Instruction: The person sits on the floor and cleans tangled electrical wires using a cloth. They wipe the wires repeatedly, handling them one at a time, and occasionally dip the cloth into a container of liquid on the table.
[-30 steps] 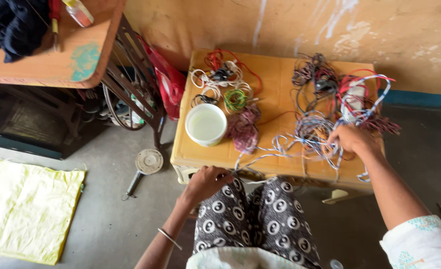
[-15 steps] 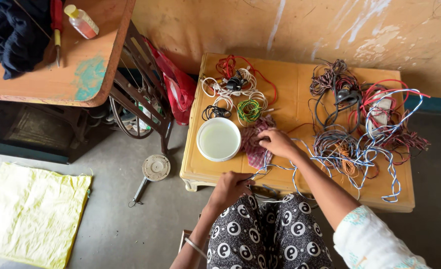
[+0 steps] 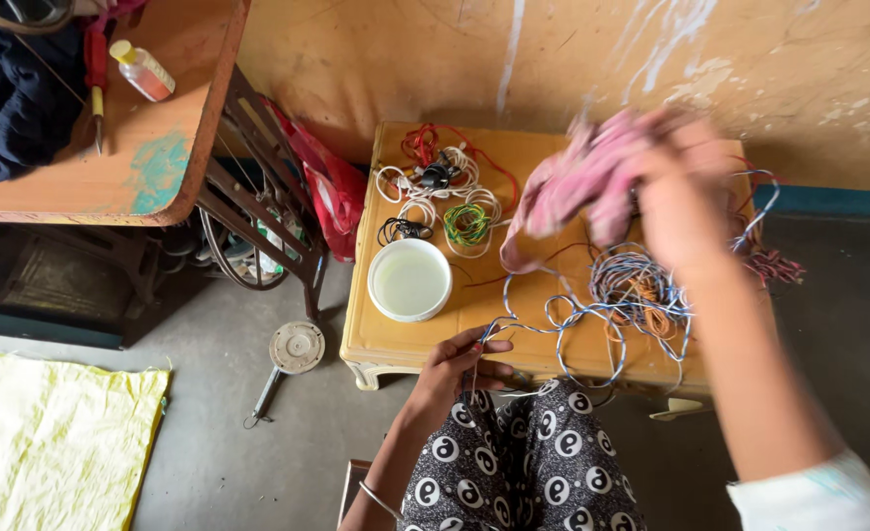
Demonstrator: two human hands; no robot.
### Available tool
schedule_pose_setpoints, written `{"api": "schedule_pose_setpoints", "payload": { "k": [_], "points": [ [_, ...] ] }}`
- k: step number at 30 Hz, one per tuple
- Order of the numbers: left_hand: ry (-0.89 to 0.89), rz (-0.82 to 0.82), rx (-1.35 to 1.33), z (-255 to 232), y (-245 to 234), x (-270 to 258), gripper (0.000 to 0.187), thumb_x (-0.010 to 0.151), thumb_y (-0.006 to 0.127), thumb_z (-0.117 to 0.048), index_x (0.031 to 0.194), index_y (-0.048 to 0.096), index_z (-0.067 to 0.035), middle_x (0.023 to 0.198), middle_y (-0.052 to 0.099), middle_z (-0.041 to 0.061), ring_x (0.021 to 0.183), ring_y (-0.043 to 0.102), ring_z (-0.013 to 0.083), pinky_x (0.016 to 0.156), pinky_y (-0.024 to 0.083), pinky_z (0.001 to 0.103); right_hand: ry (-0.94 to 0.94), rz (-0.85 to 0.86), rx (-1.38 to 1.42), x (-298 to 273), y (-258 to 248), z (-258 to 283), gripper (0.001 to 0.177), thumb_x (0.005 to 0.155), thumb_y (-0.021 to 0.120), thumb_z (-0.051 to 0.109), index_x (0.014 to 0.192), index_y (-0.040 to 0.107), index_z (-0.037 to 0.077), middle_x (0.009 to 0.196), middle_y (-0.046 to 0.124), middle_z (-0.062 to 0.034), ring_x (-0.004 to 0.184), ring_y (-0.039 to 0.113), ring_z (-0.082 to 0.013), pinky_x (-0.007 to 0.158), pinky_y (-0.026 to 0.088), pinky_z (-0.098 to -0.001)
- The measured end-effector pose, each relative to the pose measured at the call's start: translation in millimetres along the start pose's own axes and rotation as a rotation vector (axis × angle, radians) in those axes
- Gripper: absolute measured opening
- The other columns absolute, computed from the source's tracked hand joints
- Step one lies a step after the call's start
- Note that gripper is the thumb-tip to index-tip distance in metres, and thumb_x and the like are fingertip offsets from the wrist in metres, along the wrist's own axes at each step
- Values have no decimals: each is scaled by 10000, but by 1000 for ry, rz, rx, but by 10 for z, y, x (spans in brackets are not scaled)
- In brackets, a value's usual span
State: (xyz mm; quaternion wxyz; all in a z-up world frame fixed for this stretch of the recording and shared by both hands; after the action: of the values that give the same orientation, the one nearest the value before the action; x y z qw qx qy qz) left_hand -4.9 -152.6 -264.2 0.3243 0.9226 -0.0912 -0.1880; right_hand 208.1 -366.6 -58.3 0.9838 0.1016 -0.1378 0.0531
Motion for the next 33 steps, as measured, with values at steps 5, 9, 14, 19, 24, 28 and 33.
{"api": "schedule_pose_setpoints", "payload": {
  "k": [5, 9, 14, 19, 24, 28, 33],
  "points": [
    [42, 92, 68, -145, 289, 27, 466, 1087, 467, -200, 1531, 460, -60, 1293, 672, 128, 847, 728, 177, 673, 614, 293, -163, 9, 388, -291, -612, 967, 402, 1088, 441, 355, 1405, 531, 126, 1453, 572, -42, 1418, 547, -214, 1270, 468, -438],
    [82, -32, 337, -264, 347, 304, 386, 1070, 523, -213, 1368, 610, 17, 1190, 748, 60, 731, 713, 131, 611, 595, 268, 369, 64, 304, -703, -508, -316, 468, 1078, 466, 336, 1521, 455, 185, 1519, 493, -13, 1381, 464, -207, 1183, 395, -445],
    [426, -362, 557, -685, 386, 606, 255, 1026, 658, -165, 1176, 756, 17, 892, 805, 61, 683, 726, 75, 634, 614, 248, 766, 98, 947, -1496, -16, -1217, 448, 1107, 427, 386, 1325, 599, 35, 1316, 669, -173, 1191, 638, -331, 1084, 481, -517],
    [644, -507, 843, -977, 542, 583, 304, 962, 659, -79, 1249, 760, -69, 882, 760, 138, 694, 657, 121, 628, 534, 320, 739, 87, 856, -1875, 62, -1255, 534, 1056, 408, 476, 1255, 627, 31, 1248, 669, -189, 1155, 651, -345, 1051, 511, -532],
    [776, -367, 985, -822, 1030, 274, 239, 866, 781, -106, 1104, 783, -87, 909, 777, 150, 747, 779, 219, 671, 616, 348, 808, -82, 622, -2083, 171, -1265, 382, 1025, 492, 413, 1150, 635, 82, 1177, 654, -75, 1080, 639, -220, 981, 551, -443],
    [687, -443, 1234, -663, 1175, 50, 164, 825, 761, -78, 985, 796, -79, 840, 747, 183, 678, 723, 339, 647, 579, 418, 748, -43, 598, -1990, 53, -1571, 240, 1048, 626, 330, 1059, 634, 90, 966, 612, -23, 854, 587, -182, 751, 542, -385],
    [728, -429, 1468, -613, 1264, -12, 50, 828, 762, -62, 848, 719, -47, 791, 704, 168, 715, 688, 354, 637, 551, 439, 790, -40, 581, -1695, -107, -2011, 293, 1057, 589, 332, 894, 566, 90, 772, 599, -65, 696, 581, -212, 616, 555, -403]
  ]
}}
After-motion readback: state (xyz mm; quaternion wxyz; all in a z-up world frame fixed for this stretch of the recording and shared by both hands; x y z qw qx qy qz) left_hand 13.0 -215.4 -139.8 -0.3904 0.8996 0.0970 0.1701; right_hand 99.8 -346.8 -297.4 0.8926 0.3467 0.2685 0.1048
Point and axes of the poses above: each hand's wrist, its own x-axis towards the middle knuckle, its own y-axis out of the palm, z = x × y, the point moved 8 cm from there along x, towards the middle knuckle
